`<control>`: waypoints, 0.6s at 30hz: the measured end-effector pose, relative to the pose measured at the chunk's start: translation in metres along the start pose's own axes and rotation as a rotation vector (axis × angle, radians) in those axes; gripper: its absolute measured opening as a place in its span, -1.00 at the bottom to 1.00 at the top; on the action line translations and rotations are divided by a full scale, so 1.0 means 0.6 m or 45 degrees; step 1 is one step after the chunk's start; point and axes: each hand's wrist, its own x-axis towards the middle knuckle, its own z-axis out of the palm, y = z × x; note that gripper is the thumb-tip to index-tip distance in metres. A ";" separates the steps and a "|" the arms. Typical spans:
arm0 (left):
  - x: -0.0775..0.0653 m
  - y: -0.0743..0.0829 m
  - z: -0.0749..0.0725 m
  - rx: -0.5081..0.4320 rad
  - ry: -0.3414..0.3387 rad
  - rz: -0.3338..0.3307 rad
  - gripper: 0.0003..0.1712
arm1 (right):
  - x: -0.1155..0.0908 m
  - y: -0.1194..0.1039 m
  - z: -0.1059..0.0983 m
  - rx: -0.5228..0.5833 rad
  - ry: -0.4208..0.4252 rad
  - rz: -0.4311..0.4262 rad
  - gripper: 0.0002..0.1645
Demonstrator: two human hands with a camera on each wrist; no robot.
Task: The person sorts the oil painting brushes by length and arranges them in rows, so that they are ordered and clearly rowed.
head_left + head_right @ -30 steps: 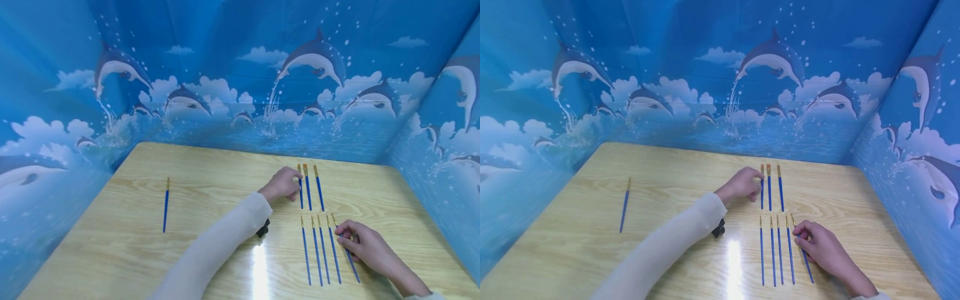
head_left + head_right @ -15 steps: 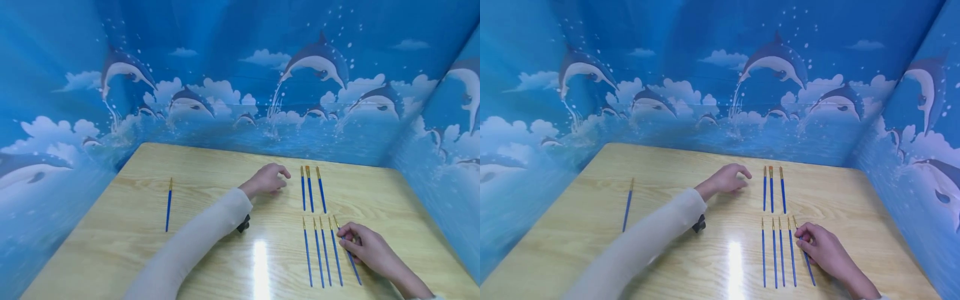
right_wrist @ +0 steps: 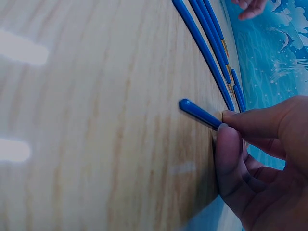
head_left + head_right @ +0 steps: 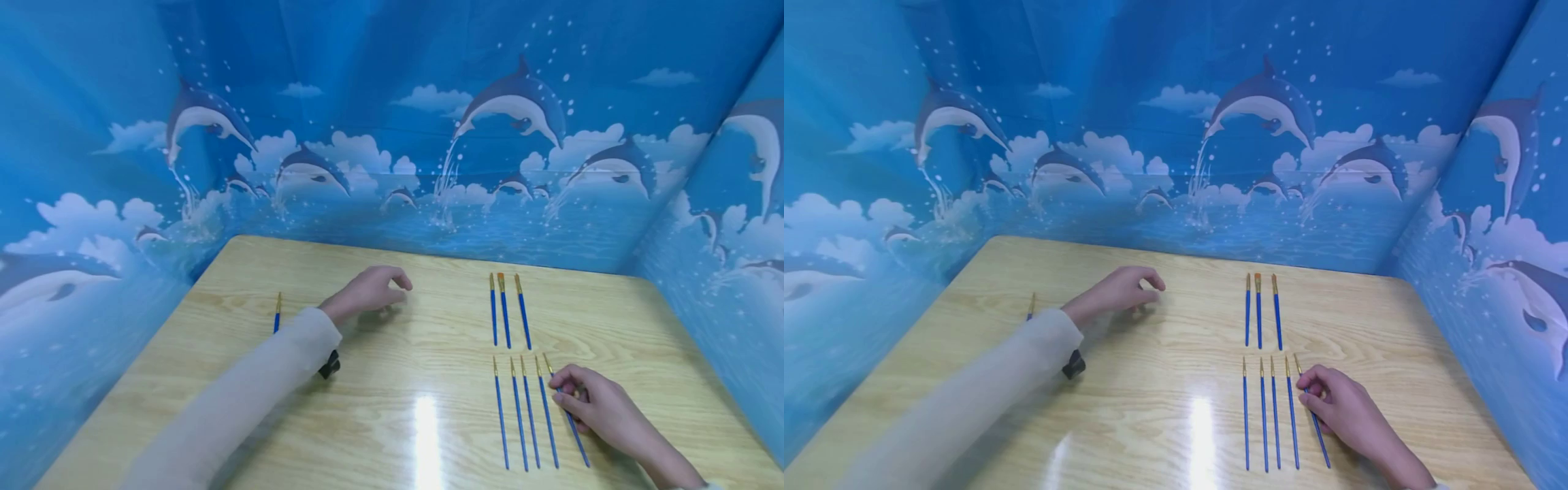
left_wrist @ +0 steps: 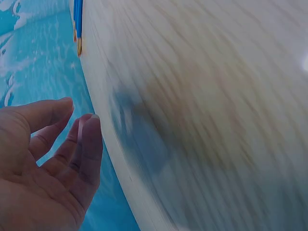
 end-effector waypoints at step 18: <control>-0.095 -0.133 -0.092 0.044 0.054 -0.110 -0.73 | 0.000 -0.002 0.001 -0.020 0.012 -0.003 -0.85</control>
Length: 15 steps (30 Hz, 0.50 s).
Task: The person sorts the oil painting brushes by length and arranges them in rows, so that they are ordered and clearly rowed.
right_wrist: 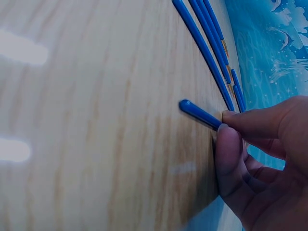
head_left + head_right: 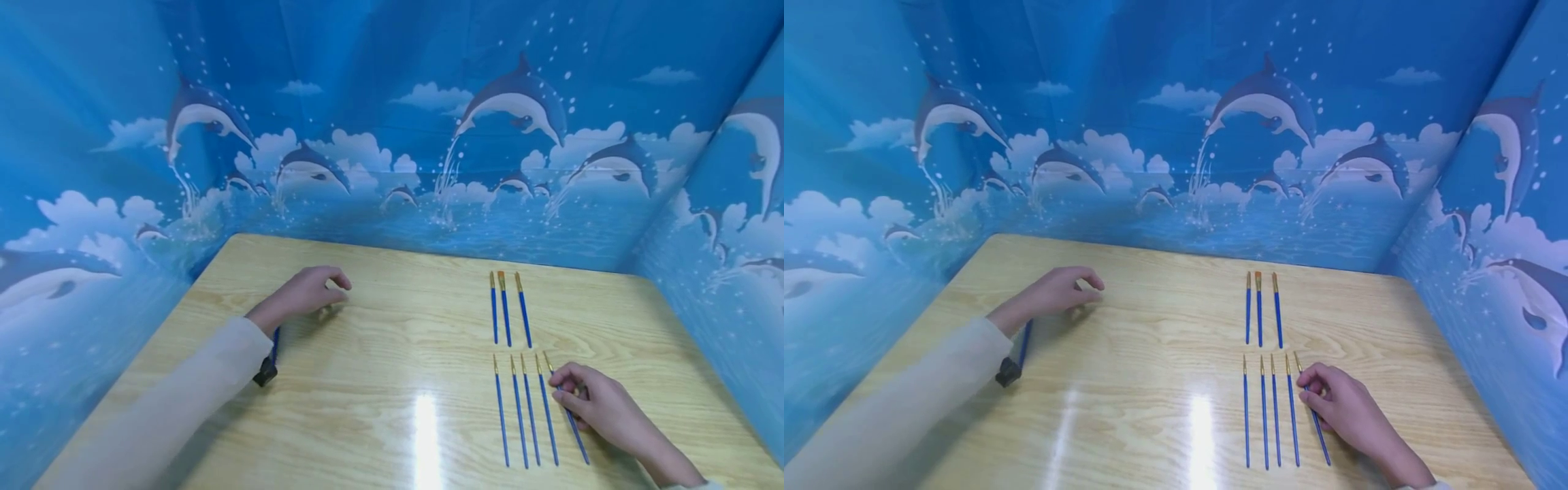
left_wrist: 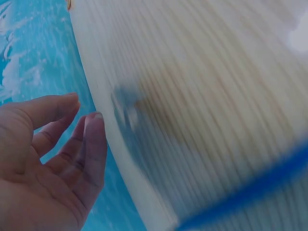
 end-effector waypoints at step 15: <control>-0.056 -0.095 -0.047 0.092 0.023 -0.011 -0.72 | -0.002 -0.001 -0.001 0.004 -0.006 -0.023 -0.85</control>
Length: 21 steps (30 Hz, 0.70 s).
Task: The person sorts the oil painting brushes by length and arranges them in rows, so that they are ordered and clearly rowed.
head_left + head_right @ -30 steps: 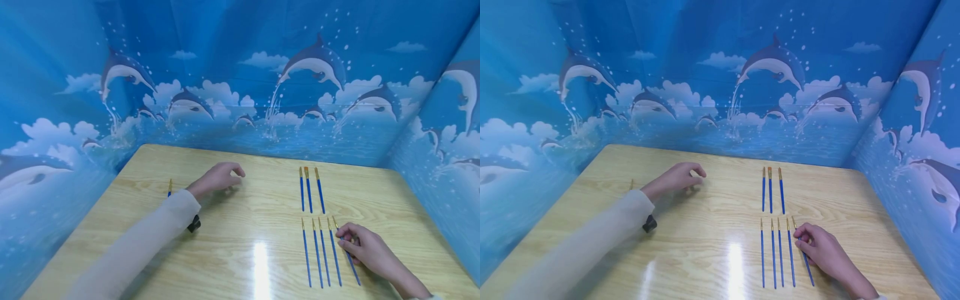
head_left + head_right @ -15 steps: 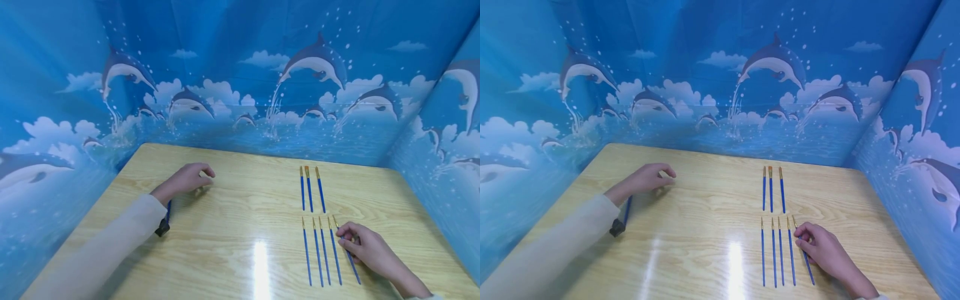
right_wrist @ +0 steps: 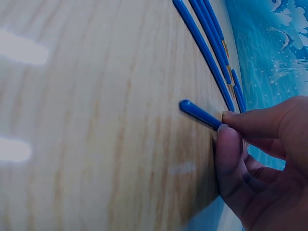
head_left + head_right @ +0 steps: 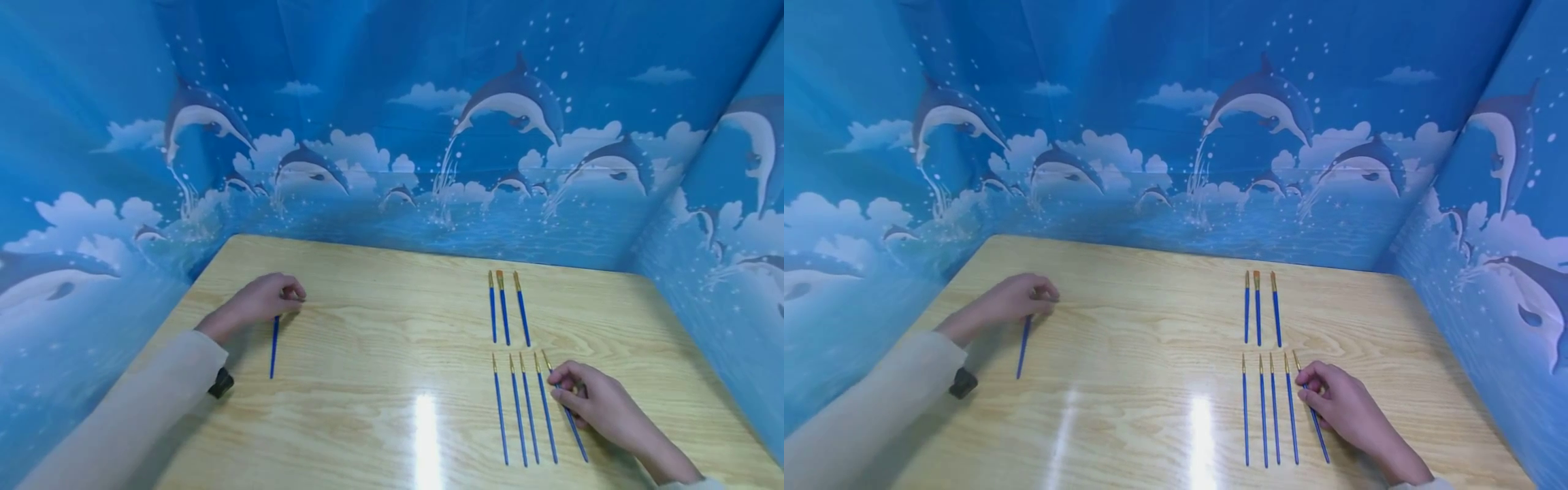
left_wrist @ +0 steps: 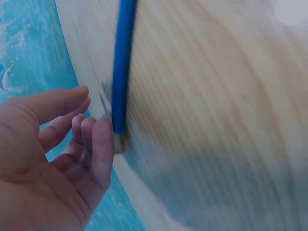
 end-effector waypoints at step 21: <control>-0.030 -0.018 -0.008 -0.078 -0.127 -0.024 -0.73 | 0.000 -0.001 0.001 -0.007 0.020 -0.003 -0.85</control>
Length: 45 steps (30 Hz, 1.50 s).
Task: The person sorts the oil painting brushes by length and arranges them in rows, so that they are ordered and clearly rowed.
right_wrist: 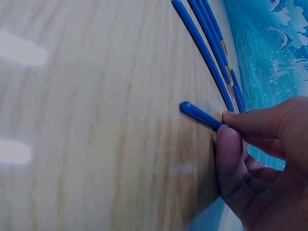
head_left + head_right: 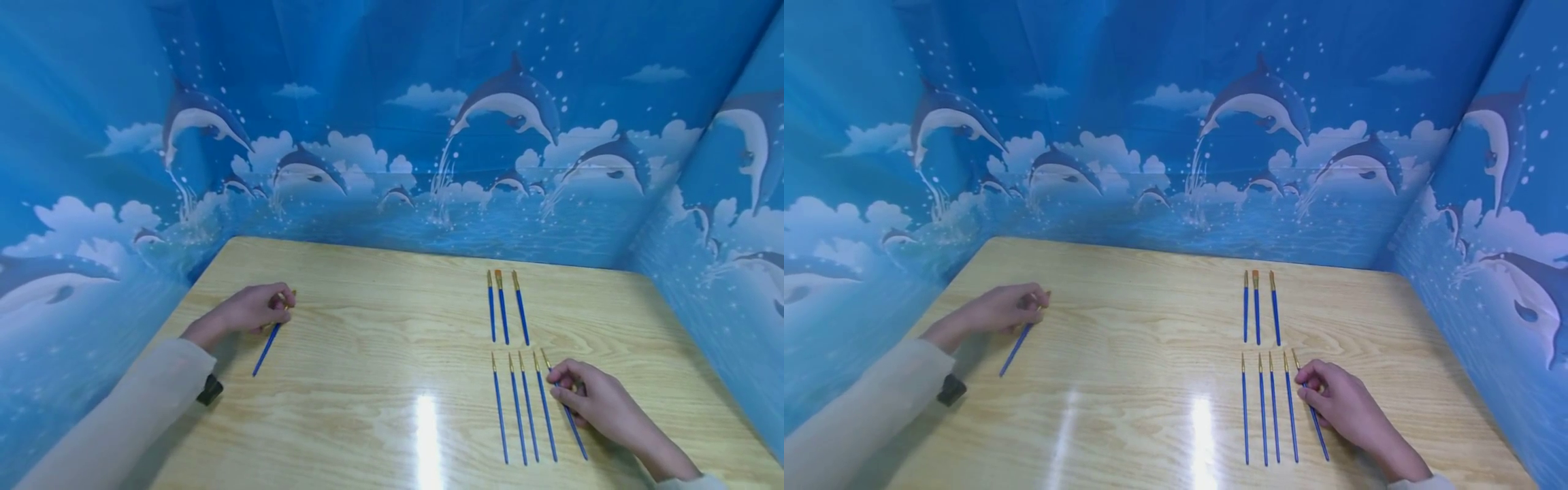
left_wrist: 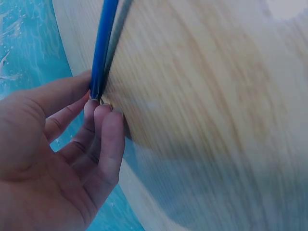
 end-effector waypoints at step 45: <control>0.024 0.005 -0.001 0.361 0.056 0.230 -0.73 | 0.002 -0.002 0.000 0.001 -0.012 0.043 -0.84</control>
